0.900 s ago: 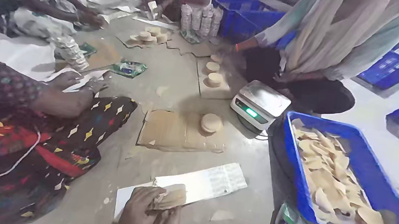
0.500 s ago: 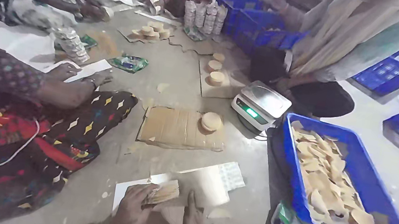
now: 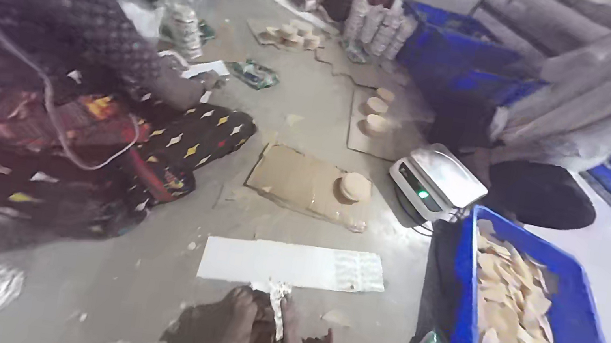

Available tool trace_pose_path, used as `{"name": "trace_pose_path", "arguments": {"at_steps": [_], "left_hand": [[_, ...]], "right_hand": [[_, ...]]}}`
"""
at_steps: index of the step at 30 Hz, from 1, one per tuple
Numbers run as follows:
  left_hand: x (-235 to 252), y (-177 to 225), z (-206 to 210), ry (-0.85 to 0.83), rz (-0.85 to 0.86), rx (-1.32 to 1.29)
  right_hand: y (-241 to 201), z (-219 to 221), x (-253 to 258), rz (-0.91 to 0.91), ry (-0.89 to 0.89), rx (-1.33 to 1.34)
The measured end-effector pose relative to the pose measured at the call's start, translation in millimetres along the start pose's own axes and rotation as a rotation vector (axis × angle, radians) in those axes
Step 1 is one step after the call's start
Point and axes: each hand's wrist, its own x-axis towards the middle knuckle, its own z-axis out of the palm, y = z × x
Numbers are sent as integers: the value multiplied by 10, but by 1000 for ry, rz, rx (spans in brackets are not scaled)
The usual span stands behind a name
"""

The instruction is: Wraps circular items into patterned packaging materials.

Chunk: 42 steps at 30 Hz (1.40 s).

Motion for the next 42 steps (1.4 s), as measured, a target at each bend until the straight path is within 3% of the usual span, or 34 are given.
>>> {"name": "trace_pose_path", "arguments": {"at_steps": [2, 8, 11, 14, 17, 22, 26, 31, 34, 36, 39, 42], "left_hand": [[11, -78, 52, 97, 71, -79], [75, -131, 100, 59, 87, -101], [44, -114, 64, 38, 100, -90], [44, -144, 73, 54, 113, -93], [59, -111, 8, 29, 17, -238], [59, -69, -78, -29, -31, -384], [139, -144, -51, -20, 116, -348], [262, -128, -87, -24, 198, -242], [106, -104, -50, 175, 64, -422], [-111, -29, -23, 289, -142, -737], [-381, 160, 183, 236, -465, -1189], [-281, 173, 429, 191, -535, -1357]], "right_hand": [[7, 53, -12, -52, 51, 21], [28, 122, -36, -137, 87, -79], [31, 115, -37, -259, 72, -350], [-194, -59, -36, -244, -121, -667], [-517, -317, 93, -180, -337, -831], [-525, -492, 557, -86, -457, -539], [-584, -537, 878, 87, -819, -576], [-559, -495, 889, 121, -818, -656], [-630, -523, 774, 300, -693, -619], [-755, -535, 660, 477, -570, -601], [-823, -474, 456, 579, -494, -642], [-810, -360, 362, 560, -433, -647]]}}
